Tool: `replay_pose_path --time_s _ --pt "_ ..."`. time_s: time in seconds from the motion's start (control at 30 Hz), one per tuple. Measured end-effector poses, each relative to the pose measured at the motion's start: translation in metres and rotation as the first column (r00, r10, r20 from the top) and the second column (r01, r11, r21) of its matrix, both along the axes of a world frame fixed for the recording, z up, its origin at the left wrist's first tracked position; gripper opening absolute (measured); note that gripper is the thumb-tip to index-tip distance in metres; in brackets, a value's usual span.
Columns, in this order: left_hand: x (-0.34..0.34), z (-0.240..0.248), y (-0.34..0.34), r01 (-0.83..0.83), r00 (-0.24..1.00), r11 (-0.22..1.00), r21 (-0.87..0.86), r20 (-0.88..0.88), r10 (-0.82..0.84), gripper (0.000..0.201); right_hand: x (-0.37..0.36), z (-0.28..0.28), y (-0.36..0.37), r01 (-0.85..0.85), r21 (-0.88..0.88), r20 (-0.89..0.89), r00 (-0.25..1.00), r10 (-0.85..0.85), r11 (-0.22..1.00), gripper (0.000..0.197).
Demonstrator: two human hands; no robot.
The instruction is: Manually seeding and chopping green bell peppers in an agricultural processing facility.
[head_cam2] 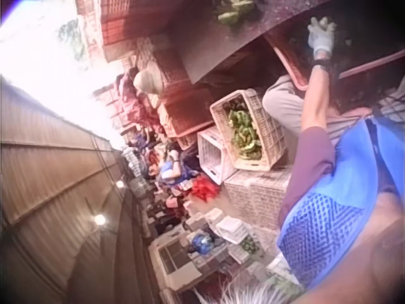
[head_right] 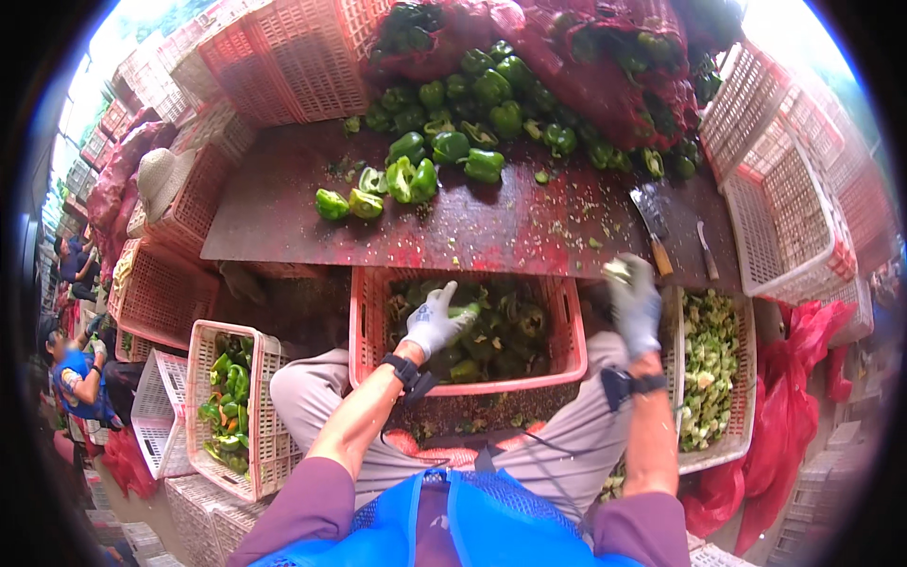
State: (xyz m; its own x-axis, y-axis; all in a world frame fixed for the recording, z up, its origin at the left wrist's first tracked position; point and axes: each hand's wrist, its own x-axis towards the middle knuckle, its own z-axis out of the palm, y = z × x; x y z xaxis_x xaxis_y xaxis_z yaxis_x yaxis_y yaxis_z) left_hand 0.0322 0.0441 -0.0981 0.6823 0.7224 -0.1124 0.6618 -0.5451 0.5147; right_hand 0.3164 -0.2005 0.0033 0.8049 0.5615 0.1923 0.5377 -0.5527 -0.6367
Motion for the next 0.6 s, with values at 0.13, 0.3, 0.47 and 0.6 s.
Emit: replay_pose_path --time_s 0.13,0.3,0.47,0.6 --pt "0.037 0.032 0.048 -0.038 0.99 0.963 0.267 0.143 0.0 0.07 0.063 0.023 -0.12 0.483 -0.464 0.461 0.847 -0.263 0.742 0.047" --pt "0.093 0.058 0.168 -0.226 0.971 0.899 0.376 0.163 0.176 0.071 0.133 -0.036 -0.202 0.485 -0.487 0.463 0.849 -0.257 0.726 0.055" --pt "0.105 0.04 0.204 -0.135 0.99 0.955 0.264 0.079 0.118 0.045 0.092 -0.016 -0.078 -0.063 -0.206 0.037 0.997 0.072 0.977 0.042" --pt "0.111 0.021 0.125 0.089 0.974 0.91 0.406 0.154 -0.164 0.04 0.019 0.033 0.041 -0.293 -0.161 -0.27 0.931 0.244 0.942 0.038"
